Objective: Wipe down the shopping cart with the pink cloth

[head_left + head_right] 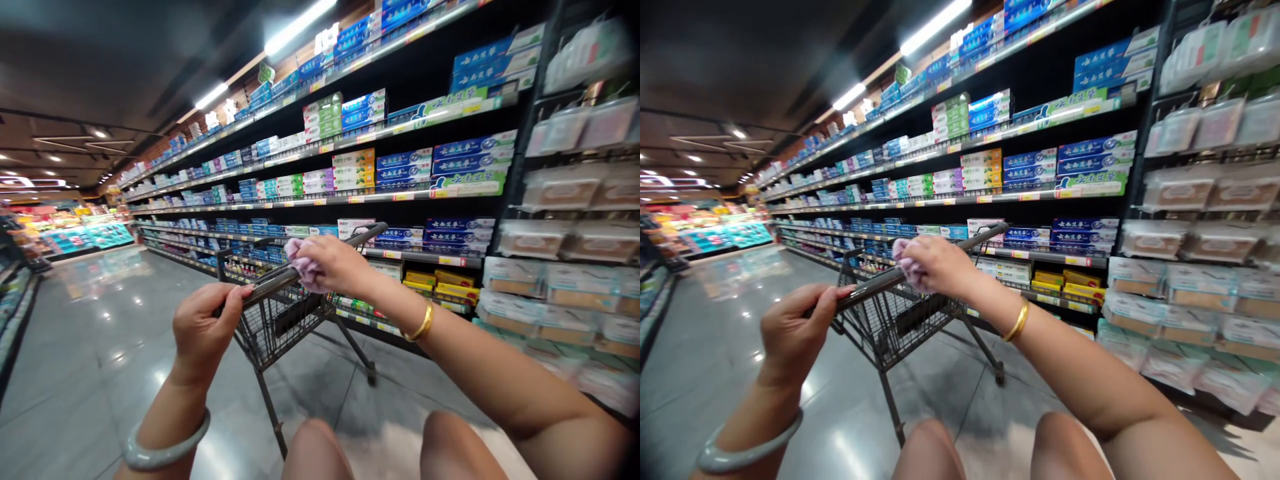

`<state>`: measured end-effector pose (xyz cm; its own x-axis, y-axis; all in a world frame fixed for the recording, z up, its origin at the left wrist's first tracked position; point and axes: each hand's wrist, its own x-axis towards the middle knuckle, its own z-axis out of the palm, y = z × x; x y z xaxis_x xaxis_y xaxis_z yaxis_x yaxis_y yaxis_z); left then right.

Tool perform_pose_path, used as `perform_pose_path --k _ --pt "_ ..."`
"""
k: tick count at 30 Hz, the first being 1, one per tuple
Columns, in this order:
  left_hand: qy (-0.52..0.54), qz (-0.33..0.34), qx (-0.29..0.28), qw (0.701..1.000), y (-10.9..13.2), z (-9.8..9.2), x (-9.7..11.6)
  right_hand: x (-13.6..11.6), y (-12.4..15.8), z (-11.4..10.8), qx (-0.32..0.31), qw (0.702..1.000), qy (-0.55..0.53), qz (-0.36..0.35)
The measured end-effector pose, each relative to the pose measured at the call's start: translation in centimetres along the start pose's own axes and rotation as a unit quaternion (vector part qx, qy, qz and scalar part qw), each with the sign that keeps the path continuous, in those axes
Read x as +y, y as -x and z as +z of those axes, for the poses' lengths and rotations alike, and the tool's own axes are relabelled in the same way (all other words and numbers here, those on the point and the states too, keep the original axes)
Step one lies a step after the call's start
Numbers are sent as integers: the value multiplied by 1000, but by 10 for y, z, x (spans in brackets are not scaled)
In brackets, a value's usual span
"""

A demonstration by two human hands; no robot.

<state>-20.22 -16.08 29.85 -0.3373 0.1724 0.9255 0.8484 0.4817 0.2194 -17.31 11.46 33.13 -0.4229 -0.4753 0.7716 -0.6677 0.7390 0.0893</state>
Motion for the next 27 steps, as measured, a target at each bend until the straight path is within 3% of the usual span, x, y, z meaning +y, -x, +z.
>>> perform_pose_path --k 4,7,10,12,13,16,17,18,21,23,27 --pt "12 0 -1 1000 1 -3 -1 16 6 -4 31 992 -46 111" --pt "-20 8 7 1000 1 -7 0 -7 3 2 45 995 -63 55" --pt "-136 42 -33 989 -3 -14 11 -25 -2 9 29 999 -36 -23" --pt "-236 80 -58 967 -7 -16 26 -22 -1 11 33 999 -11 -7" --pt "-279 96 -65 953 -10 -15 35 -17 1 11 46 998 1 35" --pt "-337 126 -86 929 -20 -1 60 -7 8 16 110 972 19 209" --pt "-344 120 -100 926 -24 7 67 -8 9 19 123 964 18 236" --pt "-352 111 -114 923 -27 15 71 -10 9 22 127 964 14 235" --pt "-375 56 -167 910 -34 38 78 -15 9 24 87 987 -9 136" --pt "-389 16 -192 901 -34 49 78 -6 11 21 67 992 -14 109" --pt "-406 -4 -179 896 -28 58 76 20 18 11 115 963 30 240"
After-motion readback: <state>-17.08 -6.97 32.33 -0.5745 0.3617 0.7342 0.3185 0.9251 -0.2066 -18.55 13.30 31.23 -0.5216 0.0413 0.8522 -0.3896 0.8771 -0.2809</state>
